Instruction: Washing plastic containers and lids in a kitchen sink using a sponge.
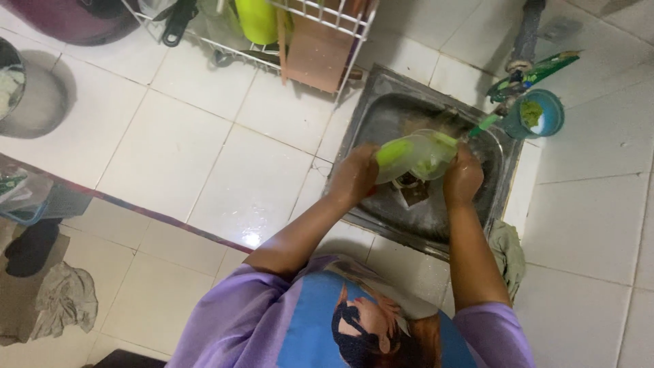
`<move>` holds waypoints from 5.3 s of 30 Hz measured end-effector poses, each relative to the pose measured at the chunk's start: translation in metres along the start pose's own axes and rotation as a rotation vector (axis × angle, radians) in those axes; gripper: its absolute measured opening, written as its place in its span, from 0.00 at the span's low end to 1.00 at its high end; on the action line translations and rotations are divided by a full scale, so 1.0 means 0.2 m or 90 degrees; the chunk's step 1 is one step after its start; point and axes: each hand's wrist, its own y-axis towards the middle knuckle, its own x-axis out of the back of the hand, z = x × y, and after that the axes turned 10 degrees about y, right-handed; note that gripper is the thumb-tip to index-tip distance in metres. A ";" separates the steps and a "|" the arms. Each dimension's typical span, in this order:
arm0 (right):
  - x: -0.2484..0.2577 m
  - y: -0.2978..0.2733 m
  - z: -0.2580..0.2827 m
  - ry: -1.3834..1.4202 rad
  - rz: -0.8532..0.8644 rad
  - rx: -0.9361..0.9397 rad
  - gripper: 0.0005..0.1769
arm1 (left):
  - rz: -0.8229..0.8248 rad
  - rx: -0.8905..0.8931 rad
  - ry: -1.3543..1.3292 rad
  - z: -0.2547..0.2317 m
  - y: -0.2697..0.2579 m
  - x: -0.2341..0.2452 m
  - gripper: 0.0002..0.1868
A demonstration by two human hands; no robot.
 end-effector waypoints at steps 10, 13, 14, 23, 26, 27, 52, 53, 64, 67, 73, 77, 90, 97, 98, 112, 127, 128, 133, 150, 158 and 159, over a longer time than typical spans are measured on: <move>0.04 0.02 0.12 -0.071 0.053 0.005 0.08 | 0.045 0.043 -0.109 -0.06 0.02 0.15 0.13; 0.00 0.01 0.09 -0.064 0.071 -0.006 0.07 | 0.039 0.040 -0.184 0.09 0.03 0.10 0.13; -0.01 0.02 0.10 -0.045 0.060 0.002 0.08 | 0.009 -0.040 -0.043 0.18 0.05 0.06 0.12; -0.12 0.02 0.08 -0.064 0.012 -0.056 0.10 | -0.060 0.239 -0.277 0.47 0.03 0.91 0.16; -0.18 -0.05 -0.07 -0.065 0.042 -0.144 0.05 | -0.166 0.258 -0.301 0.57 0.01 1.12 0.16; -0.21 -0.08 -0.14 -0.076 0.067 -0.189 0.02 | -0.204 0.286 -0.331 0.58 0.01 1.19 0.16; -0.20 -0.21 -0.17 0.007 0.012 -0.256 0.07 | -0.528 0.150 -0.232 0.96 0.75 1.68 0.22; -0.20 -0.23 -0.19 0.009 0.017 -0.276 0.08 | -0.557 0.091 -0.111 1.05 0.78 1.66 0.20; -0.21 -0.19 -0.16 0.035 -0.009 -0.295 0.09 | -0.529 0.117 -0.007 0.84 0.73 1.69 0.12; -0.22 -0.15 -0.14 0.025 0.002 -0.347 0.08 | -0.513 -0.022 0.034 0.77 0.68 1.67 0.12; -0.25 -0.13 -0.20 0.009 -0.044 -0.237 0.07 | -0.501 -0.007 0.223 0.63 0.53 1.55 0.16; -0.24 -0.09 -0.18 -0.002 -0.046 -0.294 0.05 | -0.411 0.089 0.233 0.49 0.45 1.46 0.15; -0.25 -0.19 -0.19 0.092 -0.063 -0.227 0.10 | -0.428 -0.237 0.226 0.50 0.39 1.22 0.18; -0.24 -0.19 -0.21 0.052 -0.035 -0.372 0.10 | -0.423 -0.260 0.357 0.67 0.49 1.29 0.11; -0.23 -0.20 -0.20 0.053 -0.042 -0.342 0.10 | -0.439 -0.266 0.395 0.70 0.51 1.32 0.09; -0.25 -0.20 -0.15 0.100 -0.055 -0.315 0.09 | -0.306 -0.262 0.504 0.89 0.67 1.40 0.07; -0.35 -0.21 -0.26 0.082 -0.108 -0.237 0.11 | -0.264 -0.240 0.476 0.52 0.41 1.33 0.25; -0.36 -0.22 -0.28 0.053 -0.118 -0.244 0.11 | -0.257 -0.275 0.410 0.46 0.37 1.29 0.23; -0.26 -0.53 -0.23 -0.020 -0.118 -0.264 0.10 | -0.102 -0.348 0.102 0.33 0.21 0.77 0.19; -0.02 -0.16 0.16 -0.041 0.148 -0.297 0.24 | 0.396 0.572 -0.778 0.05 0.59 -1.00 0.27; -0.24 -0.10 -0.28 0.083 0.134 -0.271 0.23 | 0.474 0.365 -0.533 0.06 0.41 -0.95 0.18; -0.28 -0.11 -0.35 0.178 0.182 -0.369 0.19 | 0.491 0.331 -0.484 0.07 0.40 -0.95 0.17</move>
